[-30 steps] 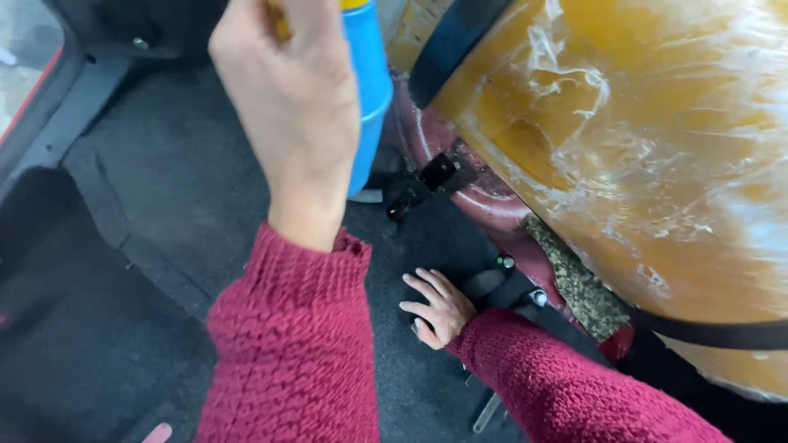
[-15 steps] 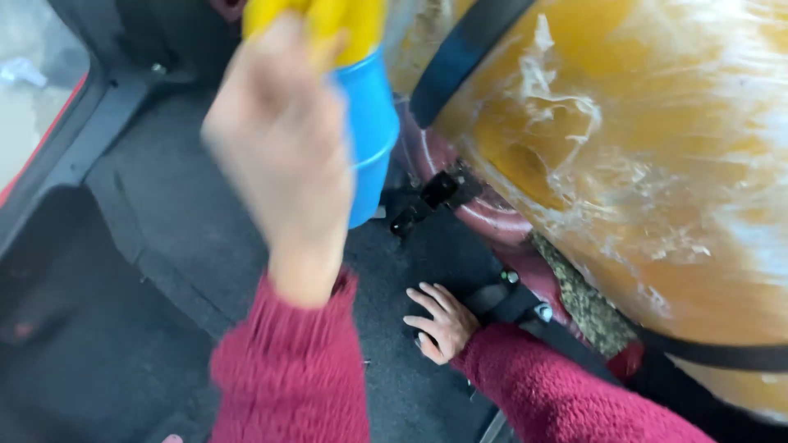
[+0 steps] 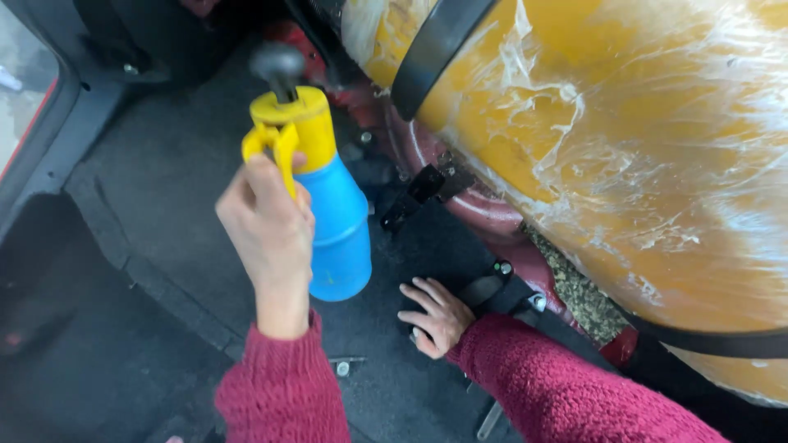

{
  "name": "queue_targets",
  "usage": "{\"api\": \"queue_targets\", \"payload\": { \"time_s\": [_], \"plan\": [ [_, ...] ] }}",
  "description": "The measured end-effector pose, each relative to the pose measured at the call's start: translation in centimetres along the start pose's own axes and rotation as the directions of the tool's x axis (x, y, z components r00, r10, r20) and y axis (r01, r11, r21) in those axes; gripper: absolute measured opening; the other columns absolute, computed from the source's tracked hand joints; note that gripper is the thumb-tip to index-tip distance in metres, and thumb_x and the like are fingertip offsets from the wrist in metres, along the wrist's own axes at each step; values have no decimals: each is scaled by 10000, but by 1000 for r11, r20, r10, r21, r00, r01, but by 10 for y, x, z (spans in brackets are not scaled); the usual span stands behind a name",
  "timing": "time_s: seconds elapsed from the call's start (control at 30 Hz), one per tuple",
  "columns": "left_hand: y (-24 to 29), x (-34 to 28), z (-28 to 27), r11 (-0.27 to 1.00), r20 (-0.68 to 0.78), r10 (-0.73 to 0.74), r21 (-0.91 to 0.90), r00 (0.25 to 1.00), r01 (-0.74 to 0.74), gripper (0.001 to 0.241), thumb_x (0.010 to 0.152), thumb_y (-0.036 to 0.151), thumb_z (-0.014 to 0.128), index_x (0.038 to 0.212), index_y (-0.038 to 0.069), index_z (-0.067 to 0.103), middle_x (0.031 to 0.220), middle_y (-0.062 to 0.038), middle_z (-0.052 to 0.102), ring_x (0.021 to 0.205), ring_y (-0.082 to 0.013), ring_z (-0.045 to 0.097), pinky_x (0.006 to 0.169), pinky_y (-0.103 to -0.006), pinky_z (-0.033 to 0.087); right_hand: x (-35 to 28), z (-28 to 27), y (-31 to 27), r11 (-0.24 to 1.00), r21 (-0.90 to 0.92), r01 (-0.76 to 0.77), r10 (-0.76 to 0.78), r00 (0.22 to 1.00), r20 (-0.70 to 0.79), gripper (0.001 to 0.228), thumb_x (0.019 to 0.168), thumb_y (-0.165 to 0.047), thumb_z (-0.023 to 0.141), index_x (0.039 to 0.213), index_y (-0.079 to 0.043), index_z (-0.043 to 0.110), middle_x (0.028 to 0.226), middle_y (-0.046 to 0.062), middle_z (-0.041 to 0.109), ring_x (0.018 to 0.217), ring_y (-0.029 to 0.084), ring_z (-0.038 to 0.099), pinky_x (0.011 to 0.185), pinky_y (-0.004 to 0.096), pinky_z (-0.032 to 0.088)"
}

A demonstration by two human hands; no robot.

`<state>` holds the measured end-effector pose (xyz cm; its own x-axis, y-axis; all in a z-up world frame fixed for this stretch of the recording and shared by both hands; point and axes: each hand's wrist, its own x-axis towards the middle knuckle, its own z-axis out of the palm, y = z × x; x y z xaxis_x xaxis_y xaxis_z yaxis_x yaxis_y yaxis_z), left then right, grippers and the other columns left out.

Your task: The person uses a handheld pressure sprayer to clean the interior of a red car's trunk. They spray water along the edges, the floor, and the inner surfaces of the trunk lid, focusing on the rubber seals and metal parts.

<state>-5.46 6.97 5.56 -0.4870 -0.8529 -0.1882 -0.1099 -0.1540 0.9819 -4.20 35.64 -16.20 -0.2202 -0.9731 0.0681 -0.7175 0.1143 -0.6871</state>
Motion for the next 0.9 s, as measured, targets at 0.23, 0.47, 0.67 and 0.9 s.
{"api": "queue_targets", "payload": {
  "time_s": [0.23, 0.47, 0.67, 0.9],
  "plan": [
    [40, -7, 16, 876, 107, 474, 51, 874, -480, 717, 1096, 653, 463, 1128, -36, 656, 815, -30, 660, 584, -35, 546, 491, -164, 396, 0, 2, 3, 1000, -12, 28, -28, 999, -42, 365, 763, -229, 709, 1105, -109, 754, 1478, 206, 545, 1393, 431, 456, 1172, 583, 353],
    [72, 2, 38, 775, 230, 617, -13, 753, -632, 749, 1152, 667, 498, 1105, -56, 689, 721, 0, 576, 601, -46, 584, 546, -174, 407, -5, 5, 1, 1000, 2, 2, -2, 998, -66, 373, 743, -209, 705, 1099, -110, 761, 1480, 217, 531, 1389, 434, 458, 1173, 584, 357],
    [42, -29, 28, 823, 195, 522, 139, 830, -551, 706, 1142, 593, 425, 1129, -58, 698, 773, -20, 573, 631, -36, 541, 576, -164, 378, -7, 11, 3, 1000, 7, 9, -9, 997, -73, 379, 745, -220, 716, 1105, -113, 759, 1483, 211, 533, 1395, 439, 462, 1174, 588, 362],
    [1, -116, 20, 924, -17, 172, 348, 985, -155, 669, 1074, 578, 407, 1066, -27, 693, 716, -18, 601, 631, -91, 585, 535, -233, 411, -5, 13, 5, 1000, -4, 27, -28, 997, -78, 367, 749, -232, 720, 1101, -134, 753, 1475, 205, 543, 1387, 434, 471, 1172, 593, 366]
  ]
}}
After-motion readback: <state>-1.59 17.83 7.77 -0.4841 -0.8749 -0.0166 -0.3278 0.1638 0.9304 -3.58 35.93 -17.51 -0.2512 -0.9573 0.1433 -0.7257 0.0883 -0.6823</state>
